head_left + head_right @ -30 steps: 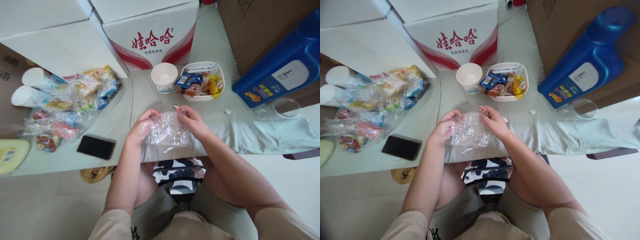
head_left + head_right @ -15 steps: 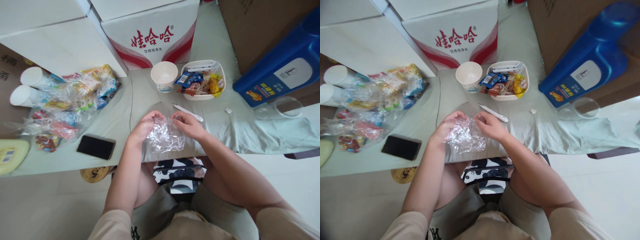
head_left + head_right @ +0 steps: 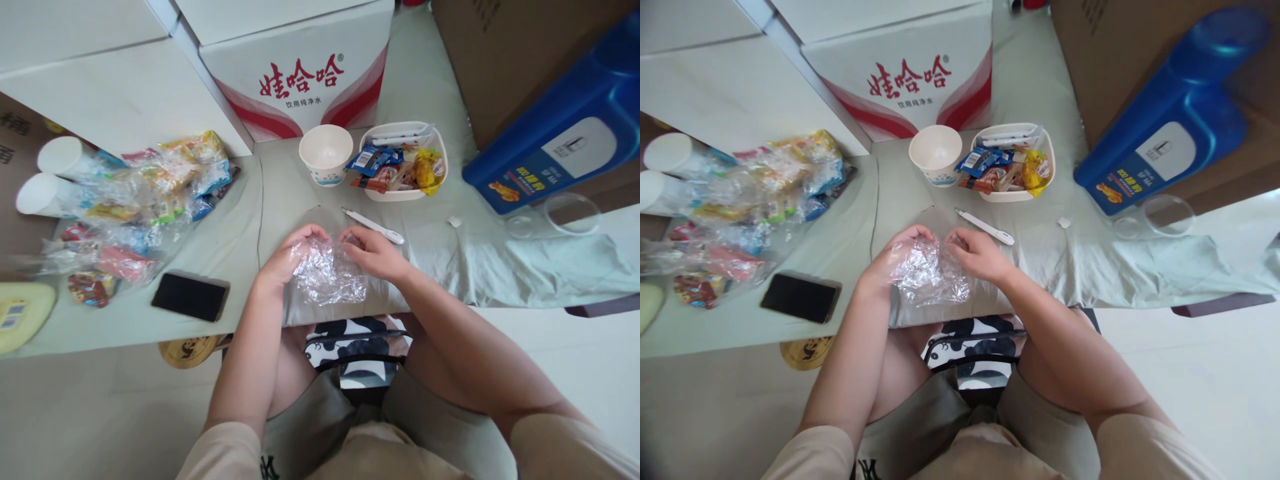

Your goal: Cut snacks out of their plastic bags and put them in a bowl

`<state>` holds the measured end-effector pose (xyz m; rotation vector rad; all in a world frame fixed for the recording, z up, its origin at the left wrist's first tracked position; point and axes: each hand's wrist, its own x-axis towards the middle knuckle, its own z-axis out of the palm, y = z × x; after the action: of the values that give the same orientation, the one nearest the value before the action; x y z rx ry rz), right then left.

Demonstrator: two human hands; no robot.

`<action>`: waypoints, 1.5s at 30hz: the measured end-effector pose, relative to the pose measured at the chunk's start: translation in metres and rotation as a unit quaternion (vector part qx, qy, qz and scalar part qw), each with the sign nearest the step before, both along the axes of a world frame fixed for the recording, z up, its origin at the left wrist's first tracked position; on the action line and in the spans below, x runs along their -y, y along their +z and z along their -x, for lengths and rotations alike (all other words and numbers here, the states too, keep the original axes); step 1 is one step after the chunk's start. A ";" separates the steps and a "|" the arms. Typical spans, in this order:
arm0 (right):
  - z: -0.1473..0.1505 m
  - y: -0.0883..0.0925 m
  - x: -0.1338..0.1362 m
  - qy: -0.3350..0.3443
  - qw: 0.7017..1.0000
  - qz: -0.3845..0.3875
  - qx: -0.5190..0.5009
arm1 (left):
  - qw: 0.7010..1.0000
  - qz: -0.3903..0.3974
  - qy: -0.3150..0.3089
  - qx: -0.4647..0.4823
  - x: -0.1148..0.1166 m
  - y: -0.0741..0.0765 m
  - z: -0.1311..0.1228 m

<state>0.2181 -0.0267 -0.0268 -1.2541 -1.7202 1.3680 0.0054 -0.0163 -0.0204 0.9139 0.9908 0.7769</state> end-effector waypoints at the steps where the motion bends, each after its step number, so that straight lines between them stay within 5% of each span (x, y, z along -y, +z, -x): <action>1: 0.000 0.000 0.000 -0.001 1.000 0.000 -0.004 | 1.000 0.003 0.004 0.001 0.000 0.000 0.000; 10: -0.001 -0.003 -0.001 -0.041 0.996 0.029 -0.069 | 0.996 0.021 -0.029 -0.082 0.000 -0.001 0.001; 15: -0.003 -0.007 -0.005 -0.142 0.978 0.040 -0.149 | 0.997 0.035 0.063 -0.034 -0.003 -0.002 0.008; 21: -0.003 -0.008 -0.006 -0.195 0.970 0.026 -0.144 | 0.993 0.055 0.054 0.093 -0.007 -0.001 0.017; 24: -0.003 -0.009 -0.006 -0.209 0.966 0.030 -0.148 | 0.995 0.039 0.057 0.072 -0.005 -0.005 0.013; 28: -0.003 -0.010 -0.007 -0.201 0.956 0.070 -0.202 | 0.995 0.002 0.102 0.016 -0.005 -0.010 0.007; 35: -0.002 -0.002 -0.003 -0.050 0.979 0.107 -0.163 | 0.989 -0.005 0.142 0.046 -0.008 -0.003 0.010; 40: -0.002 0.001 0.000 -0.089 0.980 0.084 -0.158 | 0.997 0.045 0.065 0.019 -0.006 -0.006 0.010; 45: -0.006 0.001 -0.006 -0.121 0.982 0.091 -0.114 | 0.993 0.053 0.104 -0.034 -0.006 -0.009 0.008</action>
<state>0.2239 -0.0209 -0.0261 -1.2996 -1.2672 1.4830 -0.0023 -0.0107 -0.0289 0.7576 1.1884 0.8637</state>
